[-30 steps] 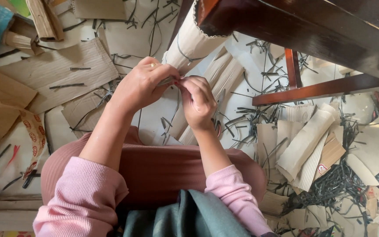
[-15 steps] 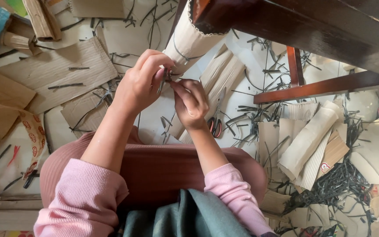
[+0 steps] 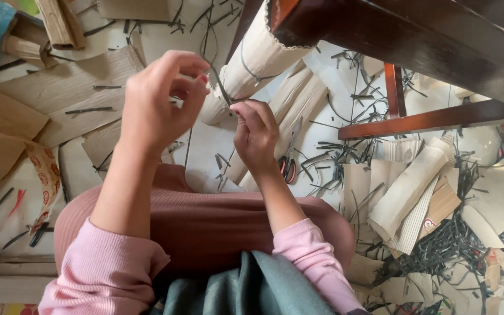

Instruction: The person wraps a thin cord around a rolled piece of corrugated cardboard, ties it, and trims the excess with scissors. The person repeats this process on multiple cardboard rolls, securing each with a cord and cutting the leftover length.

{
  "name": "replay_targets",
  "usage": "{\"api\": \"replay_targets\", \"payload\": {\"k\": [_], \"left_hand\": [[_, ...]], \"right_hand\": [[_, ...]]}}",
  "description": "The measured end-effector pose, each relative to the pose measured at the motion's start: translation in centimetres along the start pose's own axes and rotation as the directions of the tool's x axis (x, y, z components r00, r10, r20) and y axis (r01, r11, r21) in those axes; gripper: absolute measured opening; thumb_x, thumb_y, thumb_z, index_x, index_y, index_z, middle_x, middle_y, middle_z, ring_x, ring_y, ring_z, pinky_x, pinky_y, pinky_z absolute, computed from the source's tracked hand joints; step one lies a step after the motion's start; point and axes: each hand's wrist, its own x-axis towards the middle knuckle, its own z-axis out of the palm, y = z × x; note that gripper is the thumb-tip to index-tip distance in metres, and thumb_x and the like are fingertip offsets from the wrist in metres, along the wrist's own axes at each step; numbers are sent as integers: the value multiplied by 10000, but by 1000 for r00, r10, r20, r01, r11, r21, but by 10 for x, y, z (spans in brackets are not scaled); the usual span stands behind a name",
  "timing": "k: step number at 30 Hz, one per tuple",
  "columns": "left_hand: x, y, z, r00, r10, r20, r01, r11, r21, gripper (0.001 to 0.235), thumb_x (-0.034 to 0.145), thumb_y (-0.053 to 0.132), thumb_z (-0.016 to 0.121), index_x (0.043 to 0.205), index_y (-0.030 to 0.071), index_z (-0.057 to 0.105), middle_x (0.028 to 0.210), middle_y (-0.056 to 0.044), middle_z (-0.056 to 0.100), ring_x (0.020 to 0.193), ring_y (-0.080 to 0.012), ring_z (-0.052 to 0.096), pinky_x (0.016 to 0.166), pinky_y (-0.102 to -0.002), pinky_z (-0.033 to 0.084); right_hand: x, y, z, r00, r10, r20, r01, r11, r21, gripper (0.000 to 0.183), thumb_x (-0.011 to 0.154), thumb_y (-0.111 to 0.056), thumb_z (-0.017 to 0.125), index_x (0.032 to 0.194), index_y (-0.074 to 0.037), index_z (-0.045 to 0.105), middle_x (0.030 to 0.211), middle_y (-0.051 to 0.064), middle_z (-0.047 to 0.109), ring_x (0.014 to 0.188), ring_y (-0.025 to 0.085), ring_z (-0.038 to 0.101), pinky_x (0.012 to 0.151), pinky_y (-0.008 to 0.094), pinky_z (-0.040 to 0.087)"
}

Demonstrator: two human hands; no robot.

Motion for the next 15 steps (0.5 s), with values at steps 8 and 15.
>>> {"api": "replay_targets", "payload": {"k": [8, 15], "left_hand": [[-12, -31, 40, 711, -505, 489, 626, 771, -114, 208, 899, 58, 727, 1102, 64, 772, 941, -150, 788, 876, -294, 762, 818, -403, 600], [-14, -29, 44, 663, -559, 498, 742, 580, -337, 203, 908, 80, 774, 1078, -30, 758, 902, -190, 782, 833, -199, 775, 772, -299, 650]], "right_hand": [[6, -6, -2, 970, 238, 36, -241, 953, 183, 120, 1044, -94, 594, 962, -96, 682, 848, 27, 617, 783, 209, 647, 764, 345, 554], [-10, -9, 1, 806, 566, 173, -583, 709, 397, 95, 1038, -90, 612, 1015, -63, 700, 848, 12, 630, 792, 68, 547, 742, 279, 530]]}}
